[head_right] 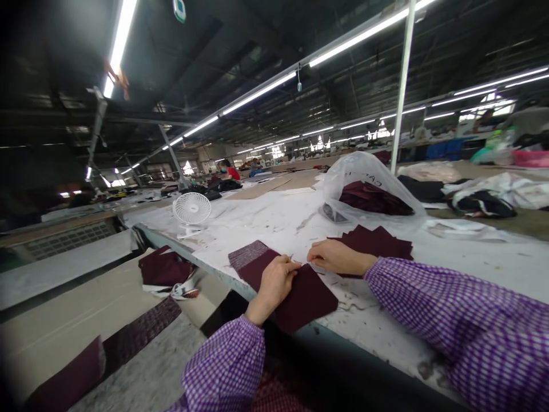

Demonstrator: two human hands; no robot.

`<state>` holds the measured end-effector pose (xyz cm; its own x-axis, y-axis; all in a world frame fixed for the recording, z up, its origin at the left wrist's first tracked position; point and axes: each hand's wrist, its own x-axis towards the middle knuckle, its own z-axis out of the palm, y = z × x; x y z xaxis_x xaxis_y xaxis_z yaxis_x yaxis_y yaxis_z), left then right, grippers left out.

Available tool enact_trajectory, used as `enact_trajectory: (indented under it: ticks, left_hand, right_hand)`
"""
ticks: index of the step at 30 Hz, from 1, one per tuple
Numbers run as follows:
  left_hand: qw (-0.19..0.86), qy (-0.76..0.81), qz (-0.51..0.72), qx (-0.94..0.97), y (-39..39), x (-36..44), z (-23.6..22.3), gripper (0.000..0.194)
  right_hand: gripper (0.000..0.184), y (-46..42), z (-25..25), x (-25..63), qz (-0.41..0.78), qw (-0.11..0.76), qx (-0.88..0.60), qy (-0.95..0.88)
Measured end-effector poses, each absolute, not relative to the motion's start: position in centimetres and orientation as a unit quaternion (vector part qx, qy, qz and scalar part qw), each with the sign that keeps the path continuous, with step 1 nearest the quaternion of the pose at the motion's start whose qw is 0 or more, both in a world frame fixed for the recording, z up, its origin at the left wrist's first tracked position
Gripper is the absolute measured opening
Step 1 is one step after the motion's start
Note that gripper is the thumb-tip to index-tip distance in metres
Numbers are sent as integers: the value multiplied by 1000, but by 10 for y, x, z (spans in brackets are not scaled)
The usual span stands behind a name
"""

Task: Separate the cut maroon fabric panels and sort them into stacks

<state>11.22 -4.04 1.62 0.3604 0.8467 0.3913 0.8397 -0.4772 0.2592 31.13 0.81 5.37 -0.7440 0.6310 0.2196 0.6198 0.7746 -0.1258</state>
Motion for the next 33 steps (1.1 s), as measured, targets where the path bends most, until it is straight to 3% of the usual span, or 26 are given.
enact_trajectory:
  ticks: [9, 19, 27, 33]
  left_hand:
    - [-9, 497, 249, 831, -40, 112, 12, 28]
    - [-58, 468, 212, 856, -44, 112, 15, 32]
    - [-55, 474, 209, 853, -45, 114, 16, 31]
    - [-35, 476, 218, 851, -40, 108, 17, 25]
  right_hand:
    - [19, 2, 52, 305, -36, 102, -331, -937]
    - [16, 2, 28, 307, -261, 52, -198, -943]
    - [33, -11, 50, 307, -144, 95, -319, -932]
    - [30, -22, 45, 291, -53, 102, -328, -938]
